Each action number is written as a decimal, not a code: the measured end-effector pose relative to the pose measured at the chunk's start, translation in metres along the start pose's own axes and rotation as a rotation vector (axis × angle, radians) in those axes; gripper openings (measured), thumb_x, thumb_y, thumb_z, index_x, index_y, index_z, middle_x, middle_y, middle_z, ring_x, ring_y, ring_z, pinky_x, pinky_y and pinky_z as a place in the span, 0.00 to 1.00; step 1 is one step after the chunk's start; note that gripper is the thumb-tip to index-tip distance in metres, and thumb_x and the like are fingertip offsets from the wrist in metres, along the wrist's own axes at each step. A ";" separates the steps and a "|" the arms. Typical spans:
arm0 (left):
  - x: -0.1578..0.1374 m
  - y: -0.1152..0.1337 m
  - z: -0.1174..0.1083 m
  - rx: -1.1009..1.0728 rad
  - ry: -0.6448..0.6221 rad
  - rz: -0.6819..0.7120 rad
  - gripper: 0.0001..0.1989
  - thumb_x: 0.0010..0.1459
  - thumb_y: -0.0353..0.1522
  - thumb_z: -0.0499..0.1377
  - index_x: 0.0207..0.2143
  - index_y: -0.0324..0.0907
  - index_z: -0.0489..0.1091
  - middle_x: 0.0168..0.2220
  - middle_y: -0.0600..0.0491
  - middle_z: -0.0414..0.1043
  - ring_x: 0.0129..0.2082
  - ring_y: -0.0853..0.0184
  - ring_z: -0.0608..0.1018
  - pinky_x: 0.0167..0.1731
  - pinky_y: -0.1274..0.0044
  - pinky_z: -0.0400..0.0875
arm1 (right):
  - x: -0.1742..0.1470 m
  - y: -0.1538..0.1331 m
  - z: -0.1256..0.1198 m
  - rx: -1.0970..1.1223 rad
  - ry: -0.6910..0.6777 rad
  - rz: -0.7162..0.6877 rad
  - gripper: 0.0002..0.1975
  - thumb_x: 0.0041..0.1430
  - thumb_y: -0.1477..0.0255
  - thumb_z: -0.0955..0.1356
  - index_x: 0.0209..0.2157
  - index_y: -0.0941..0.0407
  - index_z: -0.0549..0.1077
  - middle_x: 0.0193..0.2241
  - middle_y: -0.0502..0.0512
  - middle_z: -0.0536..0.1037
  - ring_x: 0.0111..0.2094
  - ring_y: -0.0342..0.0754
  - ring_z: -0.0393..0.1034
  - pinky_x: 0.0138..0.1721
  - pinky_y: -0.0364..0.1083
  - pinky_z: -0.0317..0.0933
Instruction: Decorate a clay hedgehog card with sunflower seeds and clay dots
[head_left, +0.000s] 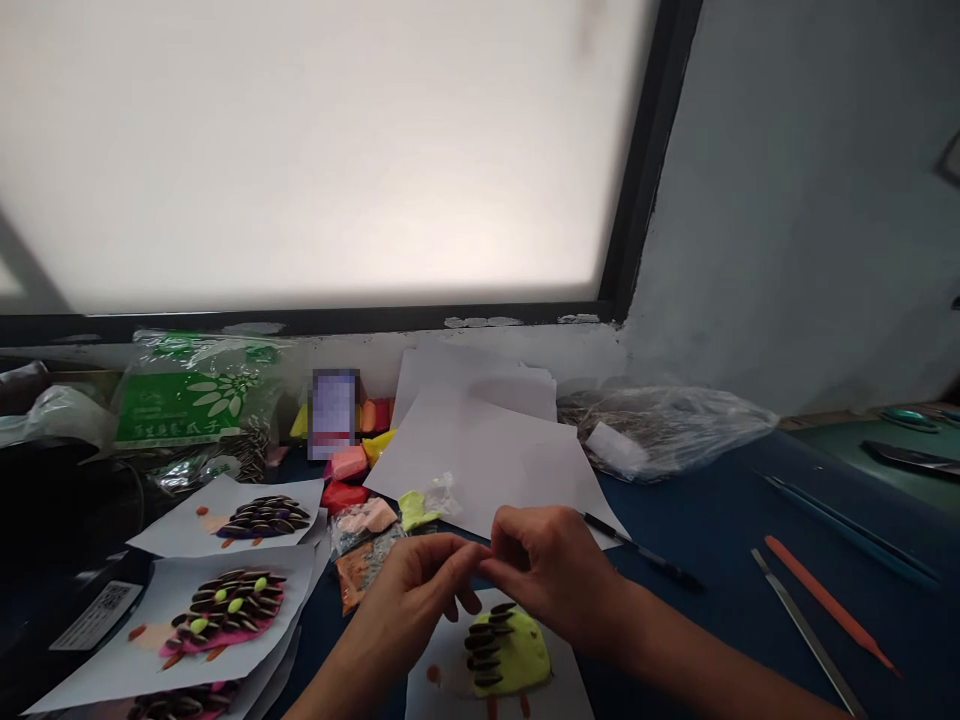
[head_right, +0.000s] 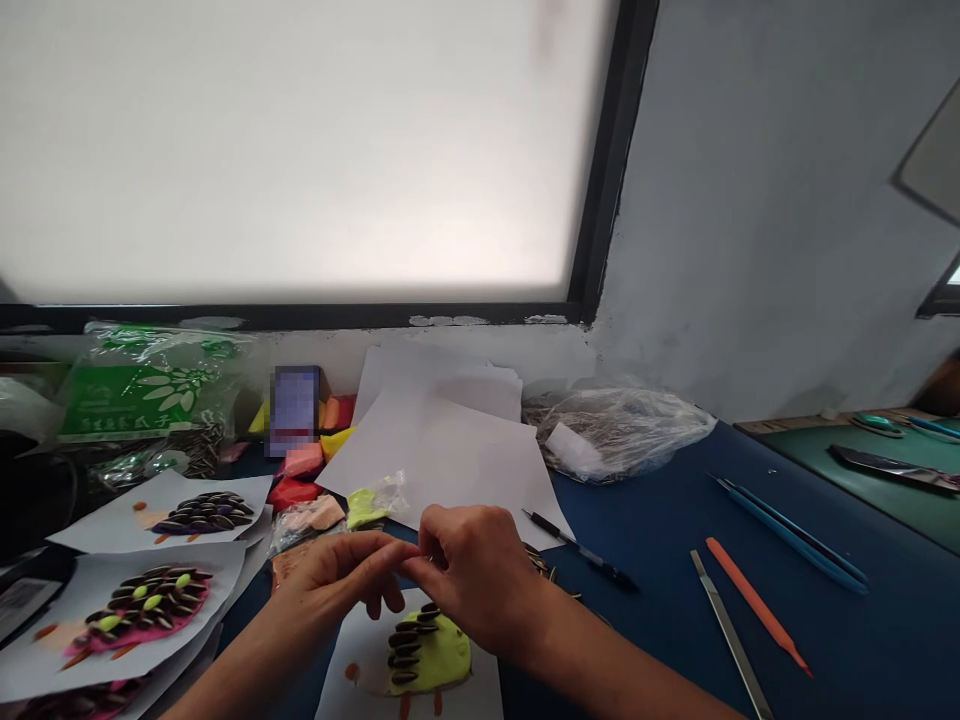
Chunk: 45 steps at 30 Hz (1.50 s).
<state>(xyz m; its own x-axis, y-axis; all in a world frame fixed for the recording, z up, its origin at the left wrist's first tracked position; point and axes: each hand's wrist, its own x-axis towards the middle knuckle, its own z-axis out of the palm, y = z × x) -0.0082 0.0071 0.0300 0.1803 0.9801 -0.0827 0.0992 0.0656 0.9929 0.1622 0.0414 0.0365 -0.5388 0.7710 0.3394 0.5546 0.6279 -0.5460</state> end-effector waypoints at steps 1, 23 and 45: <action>0.000 0.001 -0.001 0.009 -0.007 -0.011 0.23 0.47 0.51 0.62 0.26 0.40 0.78 0.20 0.52 0.72 0.22 0.67 0.71 0.23 0.79 0.62 | 0.000 -0.001 -0.001 -0.005 -0.003 -0.005 0.11 0.55 0.68 0.70 0.22 0.56 0.68 0.17 0.46 0.69 0.18 0.39 0.59 0.22 0.40 0.49; 0.005 -0.012 -0.008 -0.354 0.061 -0.107 0.23 0.40 0.48 0.70 0.26 0.38 0.72 0.24 0.56 0.73 0.19 0.73 0.72 0.20 0.82 0.60 | 0.006 -0.009 -0.010 0.390 -0.080 0.075 0.05 0.58 0.73 0.68 0.33 0.56 0.78 0.27 0.50 0.76 0.28 0.42 0.67 0.29 0.41 0.60; 0.006 -0.027 -0.012 0.664 0.013 0.063 0.14 0.44 0.22 0.53 0.32 0.39 0.75 0.28 0.55 0.72 0.27 0.69 0.69 0.27 0.79 0.60 | -0.009 0.003 0.000 0.142 -0.164 0.015 0.09 0.58 0.78 0.66 0.34 0.55 0.79 0.30 0.51 0.75 0.31 0.43 0.69 0.33 0.41 0.60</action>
<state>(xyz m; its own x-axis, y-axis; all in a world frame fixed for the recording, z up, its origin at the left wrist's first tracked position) -0.0212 0.0132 0.0040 0.1940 0.9808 -0.0215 0.6709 -0.1167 0.7323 0.1695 0.0363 0.0316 -0.6339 0.7451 0.2075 0.4747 0.5866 -0.6562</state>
